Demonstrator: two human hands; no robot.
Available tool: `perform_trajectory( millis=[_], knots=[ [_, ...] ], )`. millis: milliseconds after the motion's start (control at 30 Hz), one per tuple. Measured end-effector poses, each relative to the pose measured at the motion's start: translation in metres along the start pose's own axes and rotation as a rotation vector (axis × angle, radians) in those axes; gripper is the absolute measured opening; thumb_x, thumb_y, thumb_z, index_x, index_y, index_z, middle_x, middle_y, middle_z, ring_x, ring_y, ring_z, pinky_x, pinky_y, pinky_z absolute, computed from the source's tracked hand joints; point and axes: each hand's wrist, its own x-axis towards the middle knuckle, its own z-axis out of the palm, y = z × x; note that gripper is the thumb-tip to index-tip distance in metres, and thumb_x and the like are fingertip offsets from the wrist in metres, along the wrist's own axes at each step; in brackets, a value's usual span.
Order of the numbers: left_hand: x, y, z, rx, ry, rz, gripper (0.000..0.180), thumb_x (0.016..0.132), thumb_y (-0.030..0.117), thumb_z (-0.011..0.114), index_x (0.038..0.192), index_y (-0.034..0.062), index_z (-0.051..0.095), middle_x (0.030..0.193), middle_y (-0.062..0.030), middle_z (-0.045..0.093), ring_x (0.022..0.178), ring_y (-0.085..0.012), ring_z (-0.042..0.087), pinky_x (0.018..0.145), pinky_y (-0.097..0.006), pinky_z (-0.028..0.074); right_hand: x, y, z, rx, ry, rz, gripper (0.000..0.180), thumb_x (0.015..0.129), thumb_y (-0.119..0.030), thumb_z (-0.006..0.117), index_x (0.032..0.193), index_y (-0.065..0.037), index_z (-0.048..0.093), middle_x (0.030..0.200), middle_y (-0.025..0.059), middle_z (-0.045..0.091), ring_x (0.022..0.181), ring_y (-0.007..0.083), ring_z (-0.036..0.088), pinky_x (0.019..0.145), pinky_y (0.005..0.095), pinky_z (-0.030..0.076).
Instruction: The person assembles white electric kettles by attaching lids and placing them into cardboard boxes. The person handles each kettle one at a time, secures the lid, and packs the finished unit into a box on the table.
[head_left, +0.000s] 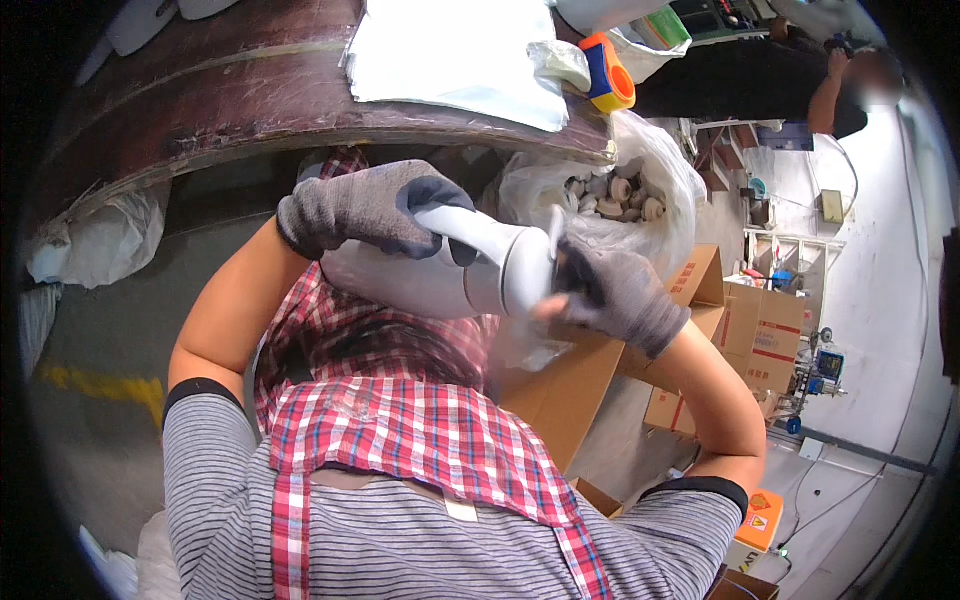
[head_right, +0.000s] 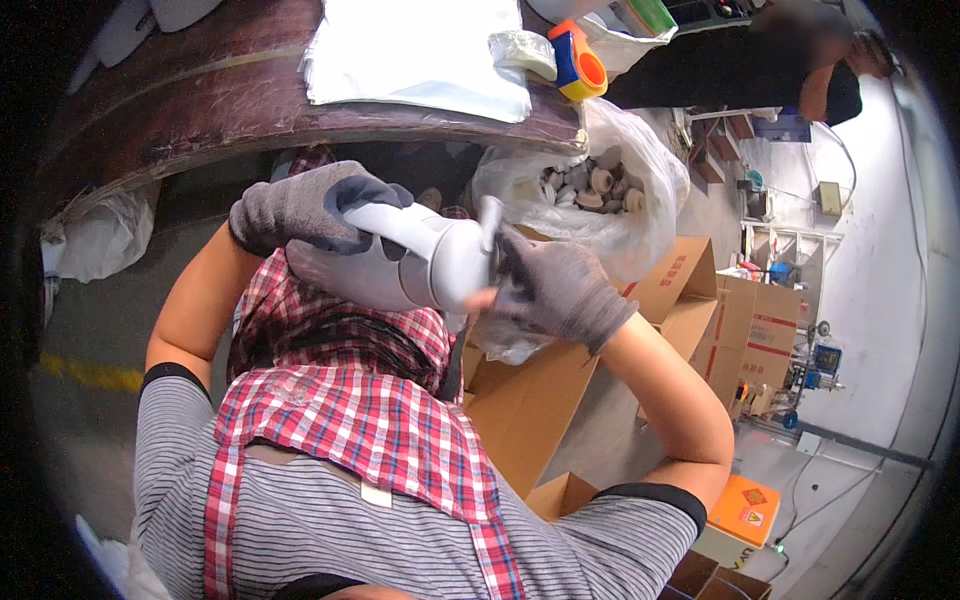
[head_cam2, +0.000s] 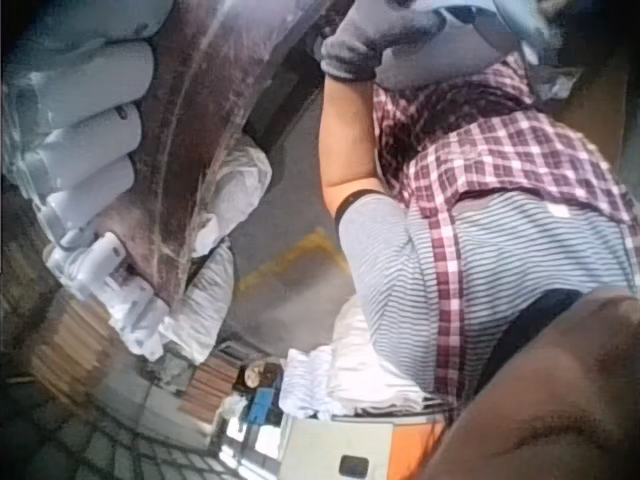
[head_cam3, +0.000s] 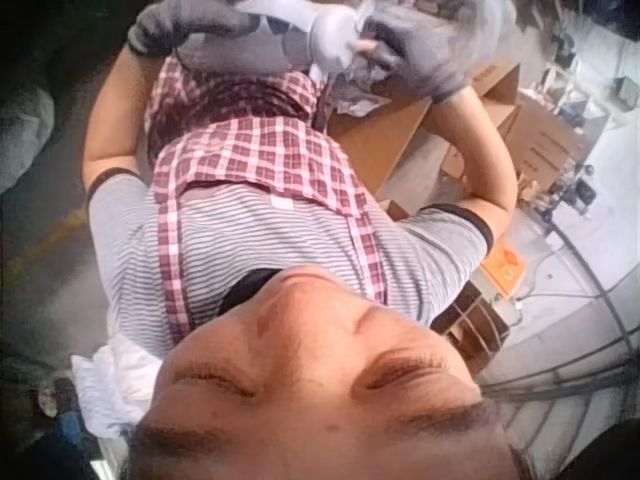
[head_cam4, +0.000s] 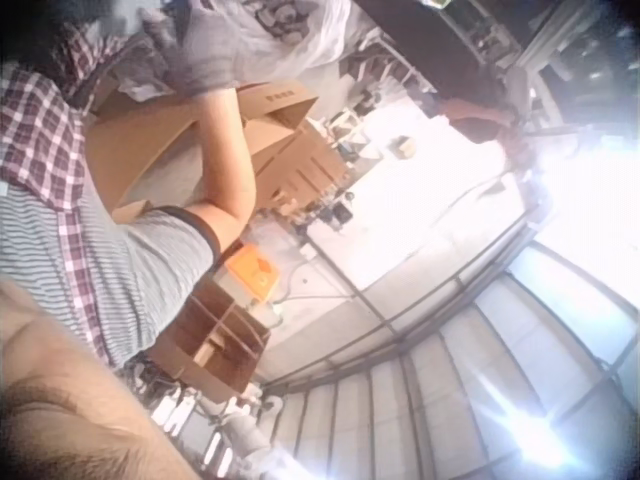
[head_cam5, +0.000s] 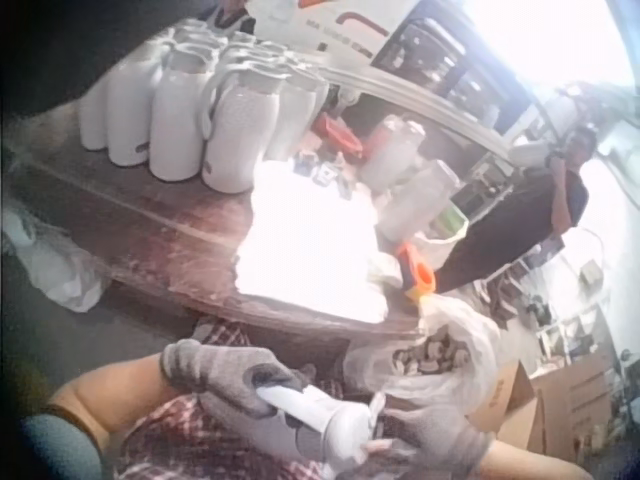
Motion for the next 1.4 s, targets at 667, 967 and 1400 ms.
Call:
perform_trajectory(
  millis=[667,967,1400],
  knots=[
    [-0.004,0.019,0.065,0.616,0.466,0.213,0.039,0.073,0.017,0.069,0.106,-0.0014,0.062,0.090,-0.0169,0.067,0.087,-0.0302,0.066,0.086,-0.039,0.048,0.006,-0.014,0.063,0.218,0.460,0.225,0.066,0.093,-0.039,0.058,0.145,-0.006,0.034,0.078,0.0170,0.066,0.064,0.0287,0.067,0.059,0.0403,0.051],
    [0.036,-0.015,0.141,1.233,0.449,0.145,0.061,0.084,0.027,0.061,0.133,-0.0057,0.043,0.101,-0.0185,0.066,0.087,-0.0300,0.067,0.082,-0.041,0.049,0.050,0.032,0.050,0.561,0.385,0.295,0.062,0.089,-0.049,0.057,0.134,-0.007,0.047,0.104,0.0209,0.063,0.093,0.0318,0.059,0.080,0.0400,0.046],
    [-0.016,0.036,0.029,-0.203,0.609,-0.054,0.056,0.090,0.021,0.067,0.136,0.0048,0.039,0.103,-0.0092,0.067,0.074,-0.0160,0.067,0.068,-0.029,0.056,0.194,0.090,-0.036,0.911,0.823,-0.165,0.030,0.091,-0.028,0.066,0.106,-0.002,0.063,0.103,0.0096,0.068,0.093,0.0178,0.066,0.079,0.0301,0.052]
  ],
)
